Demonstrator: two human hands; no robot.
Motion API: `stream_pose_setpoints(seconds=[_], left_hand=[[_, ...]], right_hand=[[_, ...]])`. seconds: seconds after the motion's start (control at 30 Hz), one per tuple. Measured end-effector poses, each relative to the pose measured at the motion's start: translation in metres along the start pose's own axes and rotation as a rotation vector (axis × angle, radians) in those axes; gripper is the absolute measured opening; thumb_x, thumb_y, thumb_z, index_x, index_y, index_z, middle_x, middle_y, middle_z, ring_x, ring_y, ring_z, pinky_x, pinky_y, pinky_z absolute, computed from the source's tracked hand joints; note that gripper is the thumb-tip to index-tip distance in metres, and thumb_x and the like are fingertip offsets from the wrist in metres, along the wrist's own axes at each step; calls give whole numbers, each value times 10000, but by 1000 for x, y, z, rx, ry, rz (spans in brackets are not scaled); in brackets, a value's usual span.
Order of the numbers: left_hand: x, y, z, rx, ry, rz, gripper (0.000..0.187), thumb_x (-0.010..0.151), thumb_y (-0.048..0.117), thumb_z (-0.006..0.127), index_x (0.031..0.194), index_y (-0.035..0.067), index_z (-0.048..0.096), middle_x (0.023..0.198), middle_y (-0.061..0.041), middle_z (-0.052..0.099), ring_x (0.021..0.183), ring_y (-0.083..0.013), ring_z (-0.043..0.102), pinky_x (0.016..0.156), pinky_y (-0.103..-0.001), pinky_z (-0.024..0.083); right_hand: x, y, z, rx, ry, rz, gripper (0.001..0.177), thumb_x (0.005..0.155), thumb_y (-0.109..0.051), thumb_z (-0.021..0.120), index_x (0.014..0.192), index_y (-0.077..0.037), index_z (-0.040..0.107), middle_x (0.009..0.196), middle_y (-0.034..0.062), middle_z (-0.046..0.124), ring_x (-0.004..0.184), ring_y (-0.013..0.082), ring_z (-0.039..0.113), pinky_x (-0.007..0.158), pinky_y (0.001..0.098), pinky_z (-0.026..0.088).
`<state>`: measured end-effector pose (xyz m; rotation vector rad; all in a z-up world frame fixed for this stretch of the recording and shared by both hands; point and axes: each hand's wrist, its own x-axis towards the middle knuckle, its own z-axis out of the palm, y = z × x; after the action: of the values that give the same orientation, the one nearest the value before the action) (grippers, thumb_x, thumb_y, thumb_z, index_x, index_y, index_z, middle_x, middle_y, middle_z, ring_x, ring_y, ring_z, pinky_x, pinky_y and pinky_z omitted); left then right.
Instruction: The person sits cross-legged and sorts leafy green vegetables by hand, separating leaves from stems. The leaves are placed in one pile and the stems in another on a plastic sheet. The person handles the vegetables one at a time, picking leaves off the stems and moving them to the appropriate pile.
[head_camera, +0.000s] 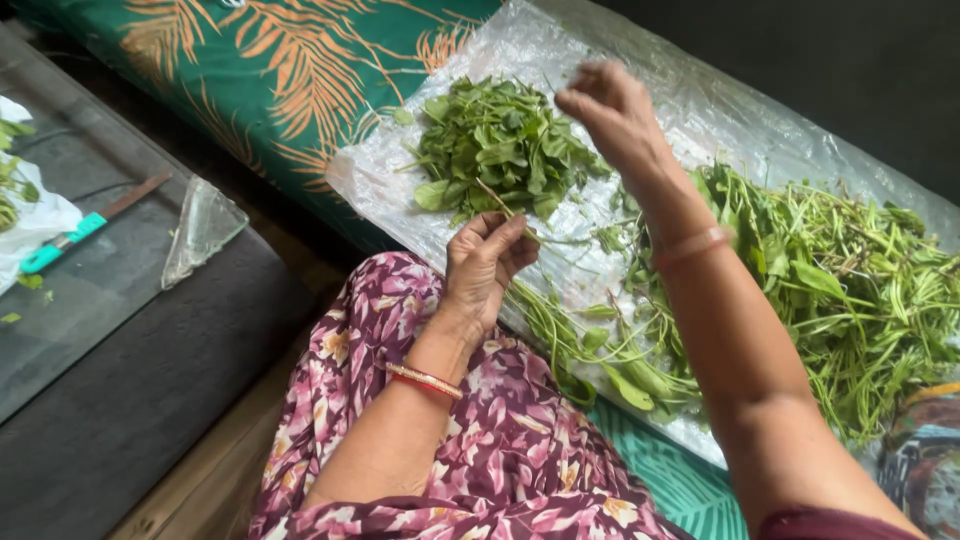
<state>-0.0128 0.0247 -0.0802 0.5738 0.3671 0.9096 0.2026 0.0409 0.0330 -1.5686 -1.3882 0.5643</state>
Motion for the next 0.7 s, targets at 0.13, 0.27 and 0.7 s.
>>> stream_pose_setpoints(seconds=[0.13,0.27,0.7], left_hand=[[-4,0,5,26,-59,7,233,899,123,787,1048,48,625,897,-50,713,799,-181,723,736,-339,622],[-13,-2,12,243,-192,0,260,876,149,780,1064,36,641,931,-33,720,832,-158,733,751,-312,635],[-5,-29,-18,1792,113,-91,562,882,544,754,982,-5,689,984,-229,704,909,-378,696,751,-485,578]], right_hand=[[-94,-24,7,-209,-348,154,368,1080,-331,533,1232,-34,689,1135,133,705,1063,210,633,942,385,505],[-167,-11,-29,-288,-163,351,252,1038,-245,537,1060,-93,737,750,37,659,625,125,573,563,291,530],[-290,215,-292,-1612,313,229,193,1136,-233,624,1169,-44,651,991,196,667,934,366,670,805,474,566]])
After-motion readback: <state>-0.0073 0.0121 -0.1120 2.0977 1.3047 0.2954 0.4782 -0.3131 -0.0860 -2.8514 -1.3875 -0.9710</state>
